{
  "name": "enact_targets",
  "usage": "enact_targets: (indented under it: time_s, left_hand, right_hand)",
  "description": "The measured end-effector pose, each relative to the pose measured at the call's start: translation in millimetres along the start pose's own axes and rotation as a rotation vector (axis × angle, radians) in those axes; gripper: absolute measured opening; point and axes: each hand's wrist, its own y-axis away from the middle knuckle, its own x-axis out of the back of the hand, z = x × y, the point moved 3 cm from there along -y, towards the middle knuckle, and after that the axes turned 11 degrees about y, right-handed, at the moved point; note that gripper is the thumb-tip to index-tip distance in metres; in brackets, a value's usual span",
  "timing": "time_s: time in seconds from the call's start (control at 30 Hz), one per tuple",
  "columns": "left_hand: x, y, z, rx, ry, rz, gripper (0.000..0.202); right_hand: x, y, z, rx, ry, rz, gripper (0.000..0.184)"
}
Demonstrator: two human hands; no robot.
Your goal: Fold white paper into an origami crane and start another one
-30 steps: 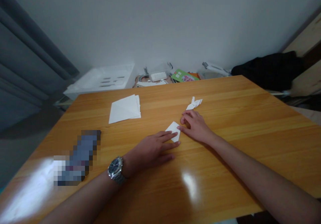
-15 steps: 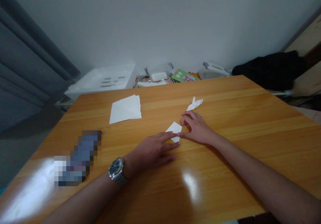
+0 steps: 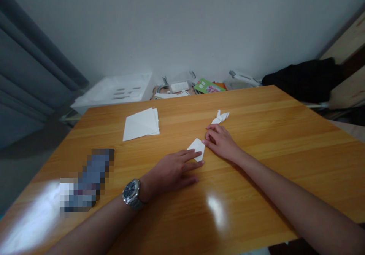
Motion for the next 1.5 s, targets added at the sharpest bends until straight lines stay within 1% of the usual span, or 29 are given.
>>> enact_targets:
  time_s: [0.17, 0.33, 0.53, 0.87, 1.13, 1.3, 1.5]
  left_hand:
    - [-0.2, -0.2, -0.5, 0.002, 0.008, 0.002, 0.05]
    - [-1.2, -1.6, -0.9, -0.006, 0.033, 0.023, 0.058]
    - [-0.1, -3.1, 2.0, -0.006, 0.015, 0.027, 0.055]
    - [1.5, -2.6, 1.4, -0.011, 0.008, 0.02, 0.055]
    - [-2.3, -3.9, 4.7, 0.011, -0.045, 0.048, 0.057]
    - [-4.3, -3.8, 2.0, 0.008, -0.061, 0.022, 0.055]
    - [-4.1, -4.3, 1.0, -0.008, -0.086, -0.003, 0.056]
  right_hand:
    - [0.4, 0.5, -1.9, 0.006, 0.013, 0.02, 0.017]
    - [0.8, 0.7, -1.3, 0.012, 0.004, 0.027, 0.018]
    - [1.8, 1.4, -1.7, 0.021, -0.021, 0.021, 0.016]
    - [6.8, 4.7, -5.3, 0.032, -0.044, -0.028, 0.026]
    - [9.2, 3.8, -6.6, 0.055, -0.083, 0.025, 0.024]
    - [7.8, 4.4, -5.0, 0.06, -0.091, 0.023, 0.021]
    - [4.9, 5.1, -3.3, 0.056, -0.079, 0.011, 0.023]
